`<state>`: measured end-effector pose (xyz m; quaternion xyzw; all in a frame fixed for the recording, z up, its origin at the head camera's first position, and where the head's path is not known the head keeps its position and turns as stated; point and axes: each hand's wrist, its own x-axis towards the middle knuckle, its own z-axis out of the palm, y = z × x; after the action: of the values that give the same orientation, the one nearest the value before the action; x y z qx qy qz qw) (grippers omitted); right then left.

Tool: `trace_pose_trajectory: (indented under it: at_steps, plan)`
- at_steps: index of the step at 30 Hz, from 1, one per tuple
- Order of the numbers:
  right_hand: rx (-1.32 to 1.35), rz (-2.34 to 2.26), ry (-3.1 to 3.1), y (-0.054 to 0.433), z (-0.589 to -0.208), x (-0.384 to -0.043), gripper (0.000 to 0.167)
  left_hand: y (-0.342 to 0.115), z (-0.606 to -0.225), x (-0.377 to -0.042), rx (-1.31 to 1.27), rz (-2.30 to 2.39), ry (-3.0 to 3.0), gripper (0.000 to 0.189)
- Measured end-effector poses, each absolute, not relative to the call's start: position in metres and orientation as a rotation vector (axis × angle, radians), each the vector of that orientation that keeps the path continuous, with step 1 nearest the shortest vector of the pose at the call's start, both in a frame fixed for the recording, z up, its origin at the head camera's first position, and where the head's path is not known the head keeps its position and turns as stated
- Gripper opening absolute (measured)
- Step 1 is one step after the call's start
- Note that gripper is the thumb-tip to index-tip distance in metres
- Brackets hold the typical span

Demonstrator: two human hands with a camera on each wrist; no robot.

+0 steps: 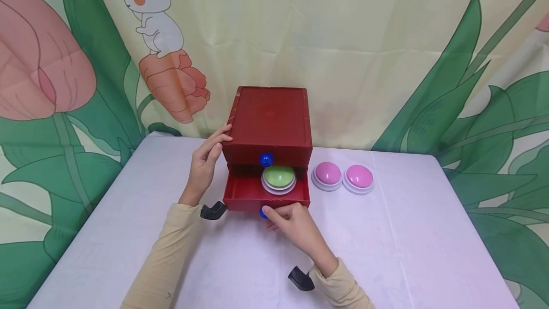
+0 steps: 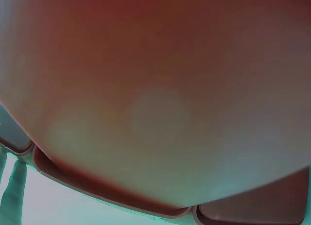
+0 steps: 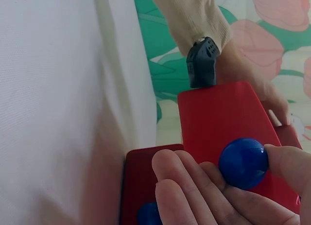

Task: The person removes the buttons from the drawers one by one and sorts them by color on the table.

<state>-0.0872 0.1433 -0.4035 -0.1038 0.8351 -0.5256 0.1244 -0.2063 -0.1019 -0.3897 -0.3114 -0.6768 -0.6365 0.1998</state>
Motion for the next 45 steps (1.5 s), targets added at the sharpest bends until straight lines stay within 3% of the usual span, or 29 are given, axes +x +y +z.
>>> trace_pose_trajectory:
  at_steps: [19,28,45]
  plan:
    - [-0.281,-1.552,2.407,0.144,-0.402,-0.080,0.040,-0.101,-0.389,-0.206,-0.843,-1.819,-1.910,0.028]
    - [-0.288,-1.541,2.398,0.144,-0.401,-0.074,0.037,-0.099,-0.363,-0.187,-0.817,-1.818,-1.931,0.026]
    - [-0.285,-1.506,2.419,0.143,-0.399,-0.066,0.035,-0.103,-0.390,-0.207,-0.826,-1.791,-1.907,0.029]
